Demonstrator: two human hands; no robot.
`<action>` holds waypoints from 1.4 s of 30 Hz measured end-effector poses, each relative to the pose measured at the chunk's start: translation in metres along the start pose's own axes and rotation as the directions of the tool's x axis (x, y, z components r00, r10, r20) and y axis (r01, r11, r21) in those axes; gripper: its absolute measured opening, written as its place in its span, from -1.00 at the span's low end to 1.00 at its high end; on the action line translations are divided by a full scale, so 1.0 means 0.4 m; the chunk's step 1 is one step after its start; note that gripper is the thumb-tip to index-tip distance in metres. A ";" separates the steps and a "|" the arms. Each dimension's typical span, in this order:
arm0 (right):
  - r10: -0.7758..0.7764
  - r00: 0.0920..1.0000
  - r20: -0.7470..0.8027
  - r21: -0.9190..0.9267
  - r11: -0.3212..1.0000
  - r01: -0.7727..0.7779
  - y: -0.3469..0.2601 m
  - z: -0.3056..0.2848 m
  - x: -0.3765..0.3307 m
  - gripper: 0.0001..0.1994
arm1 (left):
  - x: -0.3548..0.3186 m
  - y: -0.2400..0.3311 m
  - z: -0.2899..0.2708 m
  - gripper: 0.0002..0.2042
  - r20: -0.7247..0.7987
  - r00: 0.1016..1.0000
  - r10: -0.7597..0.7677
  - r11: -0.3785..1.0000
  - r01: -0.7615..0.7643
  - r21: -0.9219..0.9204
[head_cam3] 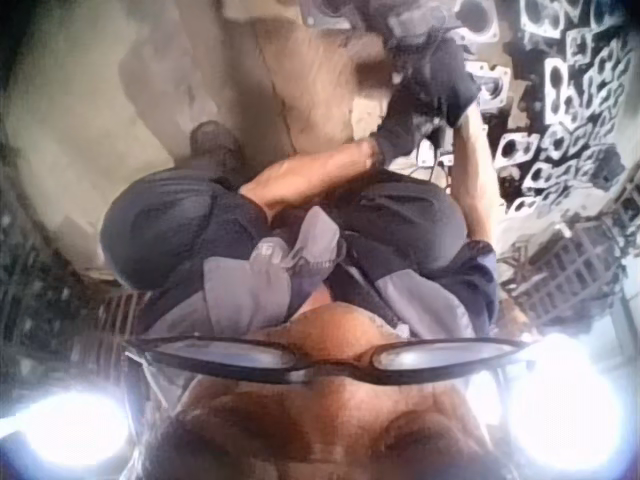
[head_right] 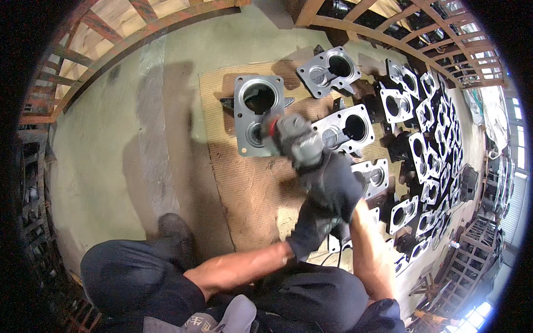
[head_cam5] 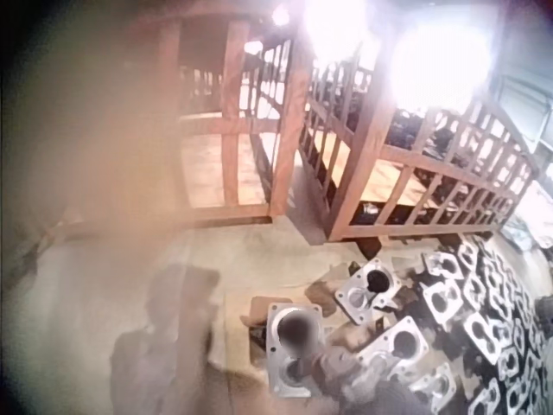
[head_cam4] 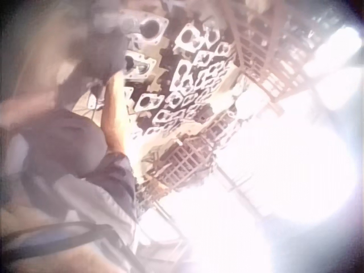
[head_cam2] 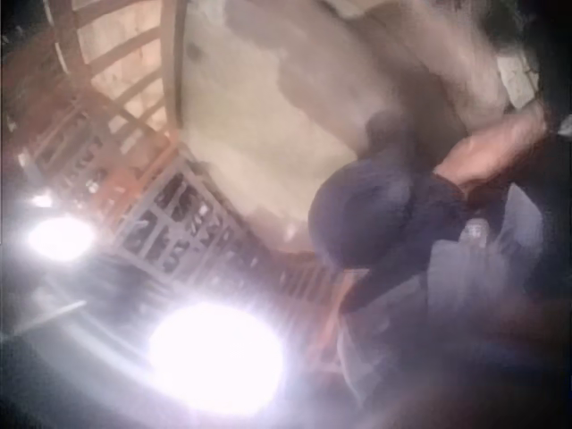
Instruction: The person sits on the floor and uses a handheld angle grinder to smooth the inner surfaces of multiple metal engine cylinder blocks. They handle each block one at a time, repositioning them as needed, and then place the finished blocks onto a wooden pallet.
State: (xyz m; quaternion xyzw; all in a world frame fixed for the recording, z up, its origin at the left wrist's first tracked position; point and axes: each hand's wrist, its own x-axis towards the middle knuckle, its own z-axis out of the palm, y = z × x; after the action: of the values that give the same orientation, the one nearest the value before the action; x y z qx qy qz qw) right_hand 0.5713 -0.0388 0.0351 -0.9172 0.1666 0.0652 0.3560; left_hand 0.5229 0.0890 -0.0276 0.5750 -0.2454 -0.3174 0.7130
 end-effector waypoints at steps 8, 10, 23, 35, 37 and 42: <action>0.284 0.953 0.110 0.245 0.921 -0.303 -0.080 0.014 -0.012 -0.65 | -0.067 -0.063 0.048 -0.66 -0.054 0.933 -0.356 0.780 0.265 -0.566; 0.387 0.904 0.182 0.120 0.904 -0.411 -0.105 0.006 -0.042 -0.55 | -0.093 -0.014 0.028 -0.66 -0.004 0.973 -0.230 0.972 0.230 -0.058; 0.453 0.875 0.170 0.024 0.886 -0.463 -0.078 0.000 -0.103 -0.44 | -0.114 -0.006 0.055 -0.72 0.147 0.954 -0.263 0.965 0.260 0.043; 0.393 0.895 0.209 0.092 0.904 -0.419 -0.090 0.020 -0.069 -0.47 | -0.100 0.009 0.003 -0.80 0.111 0.985 -0.129 0.980 0.110 0.167; 0.434 0.875 0.216 0.100 0.882 -0.462 -0.118 0.002 -0.070 -0.43 | -0.114 -0.017 0.035 -0.80 0.054 0.994 -0.090 0.989 0.083 0.123; 0.444 0.884 0.148 0.029 0.891 -0.453 -0.083 -0.009 -0.120 -0.43 | -0.117 0.023 0.070 -0.81 0.117 0.943 -0.311 0.923 0.329 -0.201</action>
State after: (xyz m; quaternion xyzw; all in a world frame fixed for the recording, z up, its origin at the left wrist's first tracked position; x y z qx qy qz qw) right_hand 0.5381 -0.0058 0.0701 -0.8355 0.3510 0.2035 0.3706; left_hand 0.4727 0.1063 -0.0117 0.5119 -0.1413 -0.4781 0.6996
